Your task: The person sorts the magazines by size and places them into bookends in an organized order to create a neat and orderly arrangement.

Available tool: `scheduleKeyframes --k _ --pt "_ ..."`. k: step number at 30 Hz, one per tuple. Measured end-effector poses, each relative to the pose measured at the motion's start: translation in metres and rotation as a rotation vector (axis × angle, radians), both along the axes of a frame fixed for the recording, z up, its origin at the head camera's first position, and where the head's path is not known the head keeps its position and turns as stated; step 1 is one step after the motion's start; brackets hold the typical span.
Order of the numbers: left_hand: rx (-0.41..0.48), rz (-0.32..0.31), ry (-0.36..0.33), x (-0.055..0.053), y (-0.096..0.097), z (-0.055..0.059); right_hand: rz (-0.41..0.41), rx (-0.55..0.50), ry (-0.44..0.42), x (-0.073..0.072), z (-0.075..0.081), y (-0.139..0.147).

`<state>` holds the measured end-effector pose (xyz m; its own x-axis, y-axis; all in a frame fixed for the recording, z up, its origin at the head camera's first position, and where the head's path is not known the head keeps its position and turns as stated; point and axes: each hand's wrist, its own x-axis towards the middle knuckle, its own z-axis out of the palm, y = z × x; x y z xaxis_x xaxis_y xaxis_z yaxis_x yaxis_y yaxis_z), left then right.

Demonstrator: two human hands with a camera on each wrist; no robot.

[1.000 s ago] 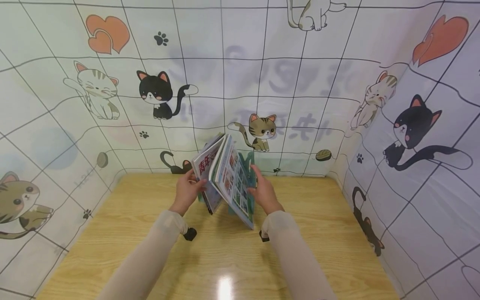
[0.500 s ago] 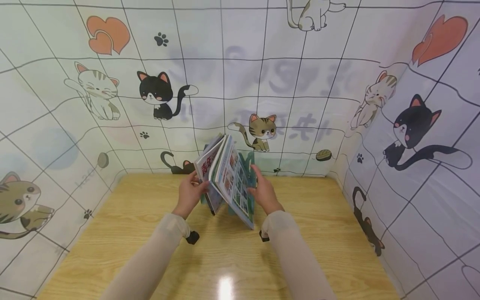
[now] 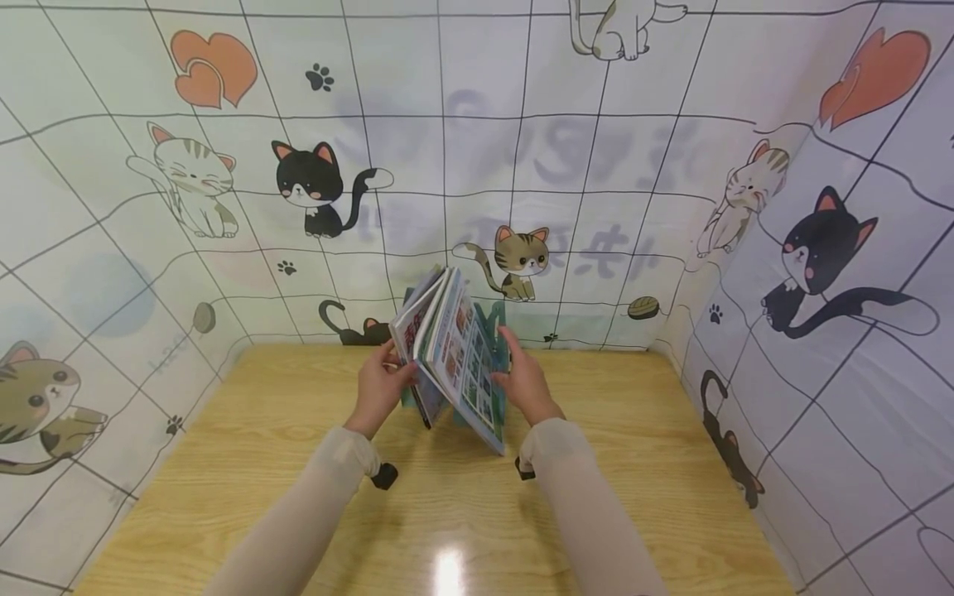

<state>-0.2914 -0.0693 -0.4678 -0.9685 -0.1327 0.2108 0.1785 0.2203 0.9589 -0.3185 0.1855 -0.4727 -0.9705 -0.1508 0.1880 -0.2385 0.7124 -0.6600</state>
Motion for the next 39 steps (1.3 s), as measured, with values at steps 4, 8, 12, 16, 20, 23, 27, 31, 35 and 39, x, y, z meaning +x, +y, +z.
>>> scheduleKeyframes --k 4,8,12,16,20,23,27,31,35,39 --pt "-0.080 0.001 -0.002 0.000 -0.002 -0.002 0.004 -0.002 -0.004 0.000 -0.001 0.001" --pt "-0.178 0.007 0.017 0.001 -0.006 -0.006 0.003 0.008 -0.005 0.000 0.000 0.001" --pt "-0.208 0.009 0.039 0.004 -0.011 -0.007 0.005 0.011 -0.010 0.000 0.001 0.000" --pt "-0.197 0.015 0.089 0.010 -0.015 -0.007 0.002 0.011 -0.020 0.000 0.001 0.000" --pt "-0.185 0.034 0.216 0.015 -0.018 -0.007 0.000 0.014 -0.018 0.000 0.001 0.000" --pt "-0.177 0.046 0.344 0.018 -0.018 -0.008 -0.008 0.019 -0.024 -0.001 0.000 0.000" --pt "-0.164 0.025 0.531 0.026 -0.013 0.002 -0.015 0.019 -0.043 -0.001 0.001 0.000" --pt "-0.204 -0.032 0.695 0.033 -0.005 0.016 -0.010 0.009 -0.054 -0.002 0.001 0.000" --pt "-0.264 -0.088 0.802 0.029 0.001 0.021 -0.004 0.006 -0.053 -0.001 0.002 0.001" --pt "-0.315 -0.107 0.829 0.027 0.005 0.024 0.001 0.001 -0.055 -0.001 0.003 0.001"
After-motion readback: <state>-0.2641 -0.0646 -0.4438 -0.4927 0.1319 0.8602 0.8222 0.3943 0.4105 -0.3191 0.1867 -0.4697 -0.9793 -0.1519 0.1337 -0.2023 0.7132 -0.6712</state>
